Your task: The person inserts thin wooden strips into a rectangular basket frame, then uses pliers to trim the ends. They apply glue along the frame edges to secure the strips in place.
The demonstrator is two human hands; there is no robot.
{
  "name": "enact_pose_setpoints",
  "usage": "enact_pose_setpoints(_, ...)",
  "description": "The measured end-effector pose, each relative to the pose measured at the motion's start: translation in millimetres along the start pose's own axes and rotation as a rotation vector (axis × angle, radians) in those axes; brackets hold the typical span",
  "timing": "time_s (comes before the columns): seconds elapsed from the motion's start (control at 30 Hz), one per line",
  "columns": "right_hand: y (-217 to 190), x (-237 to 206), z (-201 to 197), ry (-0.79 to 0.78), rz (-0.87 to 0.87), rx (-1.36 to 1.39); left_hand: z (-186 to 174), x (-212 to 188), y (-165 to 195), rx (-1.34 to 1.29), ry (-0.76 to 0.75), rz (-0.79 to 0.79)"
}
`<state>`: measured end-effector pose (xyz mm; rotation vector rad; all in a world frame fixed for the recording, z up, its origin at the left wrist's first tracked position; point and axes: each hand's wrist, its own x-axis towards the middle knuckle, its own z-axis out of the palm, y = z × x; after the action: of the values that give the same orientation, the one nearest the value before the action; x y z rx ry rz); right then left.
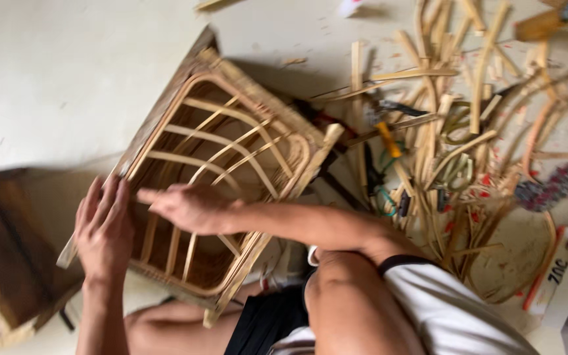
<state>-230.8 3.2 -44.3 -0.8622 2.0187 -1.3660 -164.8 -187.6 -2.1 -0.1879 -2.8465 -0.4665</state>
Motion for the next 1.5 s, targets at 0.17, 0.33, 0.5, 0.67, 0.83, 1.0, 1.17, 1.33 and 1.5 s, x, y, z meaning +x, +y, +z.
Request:
enact_pose_setpoints(0.17, -6.0, -11.2, -17.5, 0.033, -0.017, -0.137, 36.3, -10.4, -2.9, 0.073, -0.027, 0.014)
enact_pose_setpoints(0.33, -21.6, -42.6, -58.9, 0.038, -0.133, -0.298, 30.9, -10.8, 1.9, 0.052, -0.041, -0.019)
enact_pose_setpoints(0.5, 61.1, -88.9, -259.5, 0.579, -0.299, -0.586, 28.6, -17.5, 44.3, 0.100, 0.042, -0.099)
enact_pose_setpoints(0.67, 151.7, -176.2, -432.4, 0.815, 0.566, -0.695, 51.9, -42.9, 93.7, 0.096, 0.048, -0.179)
enact_pose_setpoints(0.83, 188.7, -206.1, -460.1, 0.966, 0.575, -1.433, 59.8, -69.7, 132.6, 0.143, 0.011, -0.245)
enact_pose_setpoints(1.0, 190.7, -209.8, -464.4, 1.016, 0.865, -0.760, 66.6, -81.9, 159.5, 0.174, 0.036, -0.295)
enact_pose_setpoints(1.17, 171.7, -219.4, -461.9, 1.228, 0.222, -0.559, 69.9, -106.6, 187.6, 0.189, 0.067, -0.338)
enact_pose_setpoints(1.33, 106.8, -222.8, -480.9, 1.381, -0.305, 0.039, 68.1, -125.3, 208.1, 0.175, 0.104, -0.362)
enact_pose_setpoints(1.5, 26.2, -183.3, -397.0, 1.029, -0.181, 0.291, 54.6, -128.4, 224.0, 0.083, 0.053, -0.390)
